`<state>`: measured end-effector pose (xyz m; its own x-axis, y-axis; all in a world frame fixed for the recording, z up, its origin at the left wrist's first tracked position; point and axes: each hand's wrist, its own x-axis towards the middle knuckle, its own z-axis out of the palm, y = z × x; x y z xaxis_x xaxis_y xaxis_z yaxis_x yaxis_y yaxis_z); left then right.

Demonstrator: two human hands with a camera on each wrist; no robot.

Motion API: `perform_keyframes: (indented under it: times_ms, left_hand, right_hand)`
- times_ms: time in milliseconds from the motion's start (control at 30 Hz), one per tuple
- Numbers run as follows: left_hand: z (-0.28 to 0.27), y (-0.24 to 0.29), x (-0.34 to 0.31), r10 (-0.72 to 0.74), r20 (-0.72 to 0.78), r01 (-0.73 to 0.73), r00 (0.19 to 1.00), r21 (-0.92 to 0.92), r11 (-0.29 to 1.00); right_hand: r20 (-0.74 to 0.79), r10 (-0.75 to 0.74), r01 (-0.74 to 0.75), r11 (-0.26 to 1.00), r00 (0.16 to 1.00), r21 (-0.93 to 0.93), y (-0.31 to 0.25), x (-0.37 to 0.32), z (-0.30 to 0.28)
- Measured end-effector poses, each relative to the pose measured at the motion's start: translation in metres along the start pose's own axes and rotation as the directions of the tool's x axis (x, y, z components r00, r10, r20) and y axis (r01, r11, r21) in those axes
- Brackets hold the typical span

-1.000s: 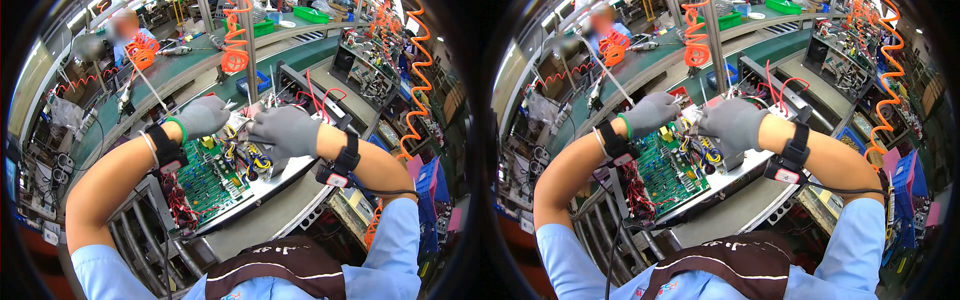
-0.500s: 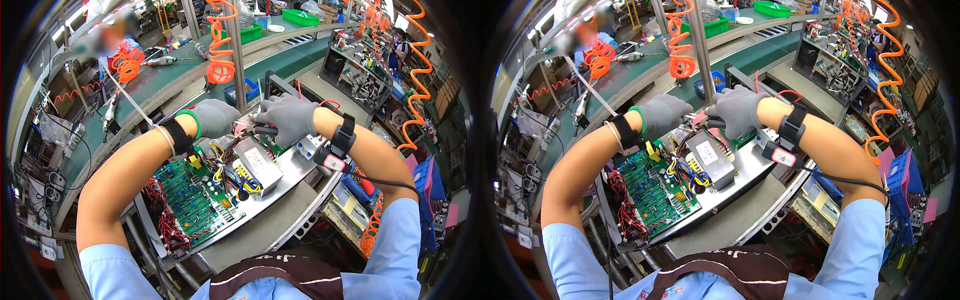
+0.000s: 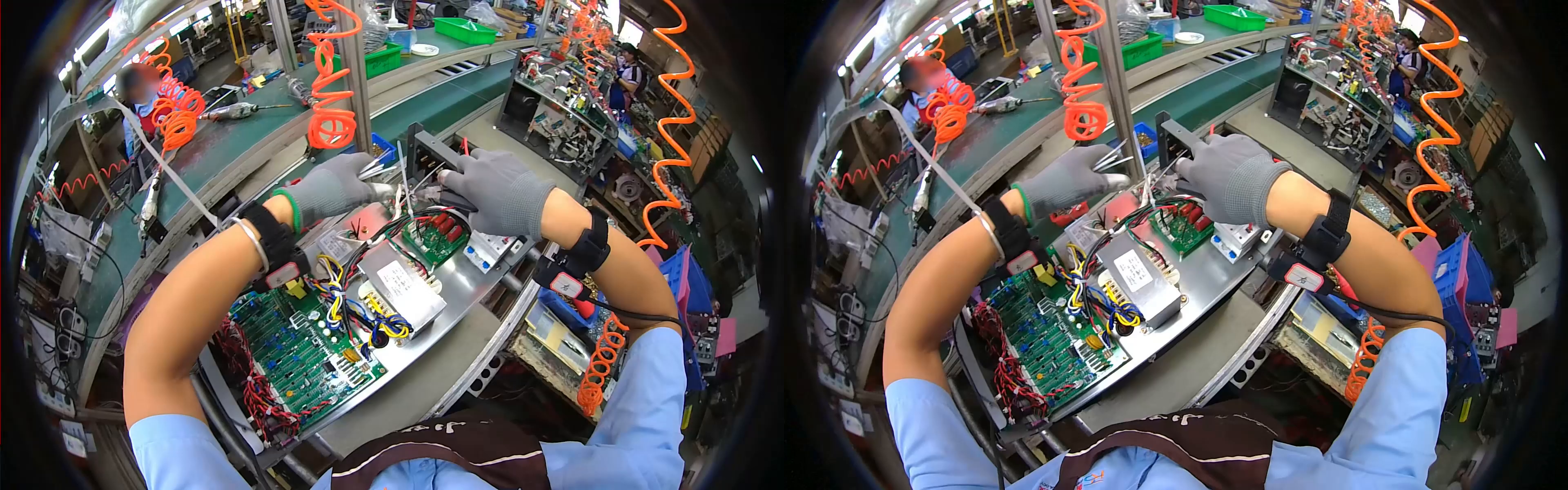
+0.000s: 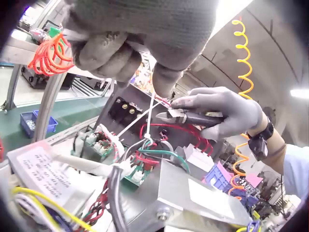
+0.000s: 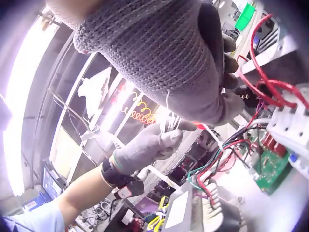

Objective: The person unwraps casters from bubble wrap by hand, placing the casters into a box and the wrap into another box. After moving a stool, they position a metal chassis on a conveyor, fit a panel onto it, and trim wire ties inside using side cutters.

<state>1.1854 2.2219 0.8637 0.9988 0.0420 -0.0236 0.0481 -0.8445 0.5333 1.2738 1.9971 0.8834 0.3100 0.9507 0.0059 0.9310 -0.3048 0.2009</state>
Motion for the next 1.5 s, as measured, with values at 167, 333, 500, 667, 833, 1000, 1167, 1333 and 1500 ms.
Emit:
perform_keyframes:
  times_ms: [167, 333, 500, 667, 833, 1000, 1167, 1333, 1500]
  left_hand:
    - [0.022, 0.009, 0.031, 0.118, 0.075, -0.096, 0.99, -0.249, 0.964]
    - [0.03, 0.006, 0.04, 0.025, 0.059, -0.017, 0.998, -0.134, 0.991]
    - [0.029, 0.001, 0.038, 0.036, 0.037, -0.029, 0.999, -0.183, 0.983]
    - [0.031, 0.002, 0.044, 0.027, 0.053, -0.018, 0.998, -0.162, 0.987]
    - [0.036, -0.001, 0.048, -0.01, 0.093, 0.037, 0.996, -0.298, 0.954]
    - [0.034, -0.002, 0.05, 0.036, 0.117, 0.002, 0.993, -0.31, 0.951]
    - [0.042, -0.016, 0.058, 0.073, 0.029, -0.063, 0.997, -0.262, 0.963]
    - [0.05, -0.02, 0.067, 0.017, 0.025, -0.009, 1.0, -0.29, 0.957]
    - [0.044, -0.018, 0.065, 0.038, 0.07, -0.009, 0.997, -0.365, 0.931]
  right_hand:
    - [-0.053, -0.016, 0.008, 0.99, 0.998, -0.142, -0.004, 0.004, 0.01]
    - [-0.003, -0.058, 0.056, 0.981, 0.998, -0.184, -0.009, 0.011, 0.011]
    - [-0.015, -0.014, 0.012, 0.991, 1.0, -0.137, -0.006, 0.002, 0.012]
    - [0.025, -0.008, 0.012, 0.989, 1.0, -0.148, -0.009, 0.004, 0.011]
    - [-0.004, -0.053, 0.053, 0.998, 0.999, -0.029, -0.001, -0.004, 0.021]
    - [-0.077, -0.032, 0.026, 0.997, 0.996, -0.072, -0.005, -0.003, 0.018]
    - [0.156, 0.022, -0.013, 0.998, 0.988, -0.058, -0.013, 0.003, 0.013]
    - [0.136, 0.146, -0.137, 0.988, 0.98, -0.075, -0.012, -0.009, -0.002]
    - [-0.009, 0.095, -0.095, 0.986, 0.995, -0.139, -0.016, -0.002, 0.01]
